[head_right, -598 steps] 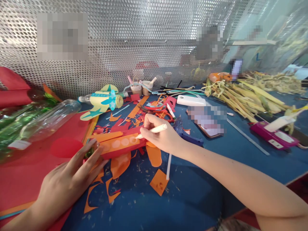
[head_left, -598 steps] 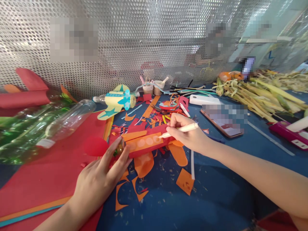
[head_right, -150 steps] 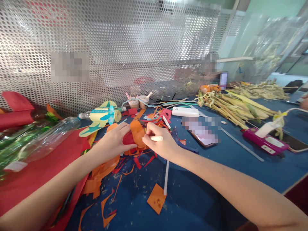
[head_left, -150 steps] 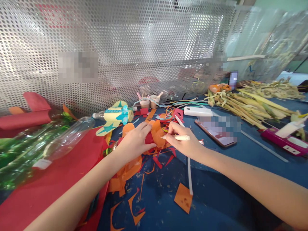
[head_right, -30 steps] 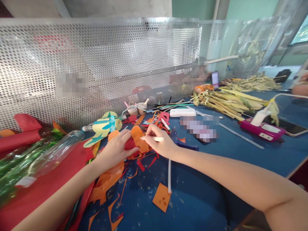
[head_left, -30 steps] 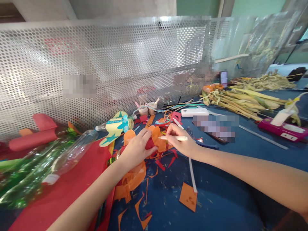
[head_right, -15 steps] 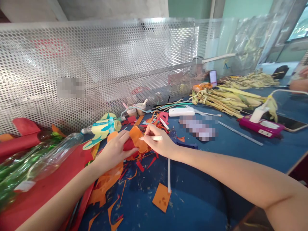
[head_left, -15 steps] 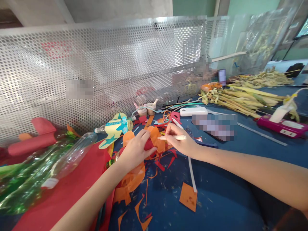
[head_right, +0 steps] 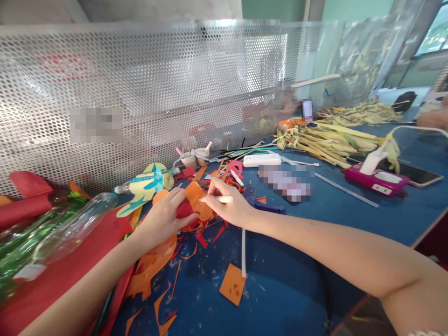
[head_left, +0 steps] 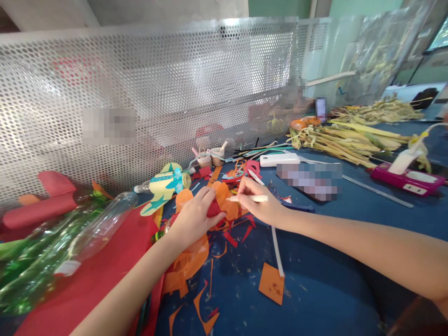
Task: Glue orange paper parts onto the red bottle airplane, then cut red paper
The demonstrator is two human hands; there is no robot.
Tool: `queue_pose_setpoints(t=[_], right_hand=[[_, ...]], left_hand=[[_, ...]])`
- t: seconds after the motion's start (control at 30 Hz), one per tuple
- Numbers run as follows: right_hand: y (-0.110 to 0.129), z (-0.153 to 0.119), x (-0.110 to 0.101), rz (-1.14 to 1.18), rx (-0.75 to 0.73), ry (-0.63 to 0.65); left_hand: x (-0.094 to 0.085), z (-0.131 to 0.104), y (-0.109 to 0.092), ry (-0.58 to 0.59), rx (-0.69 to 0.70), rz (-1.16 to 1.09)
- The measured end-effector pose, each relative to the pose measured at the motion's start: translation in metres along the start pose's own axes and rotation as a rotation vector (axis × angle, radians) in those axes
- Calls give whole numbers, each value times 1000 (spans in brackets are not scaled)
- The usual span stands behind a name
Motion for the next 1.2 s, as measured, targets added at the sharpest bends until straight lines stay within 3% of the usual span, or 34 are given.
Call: queue_pose_setpoints(t=[1.2], right_hand=[[-3,0,3,12,-4,22]], left_hand=[[0,1,-1,-2,21,-5]])
Point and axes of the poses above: each hand's wrist, its own z-axis towards the middle knuckle, its own x-axis out of the palm, y = z × x, the point moved 8 cm from there along z, towards the middle knuckle, and after that the axes turned 8 degrees about -z, right-handed, at the moved point
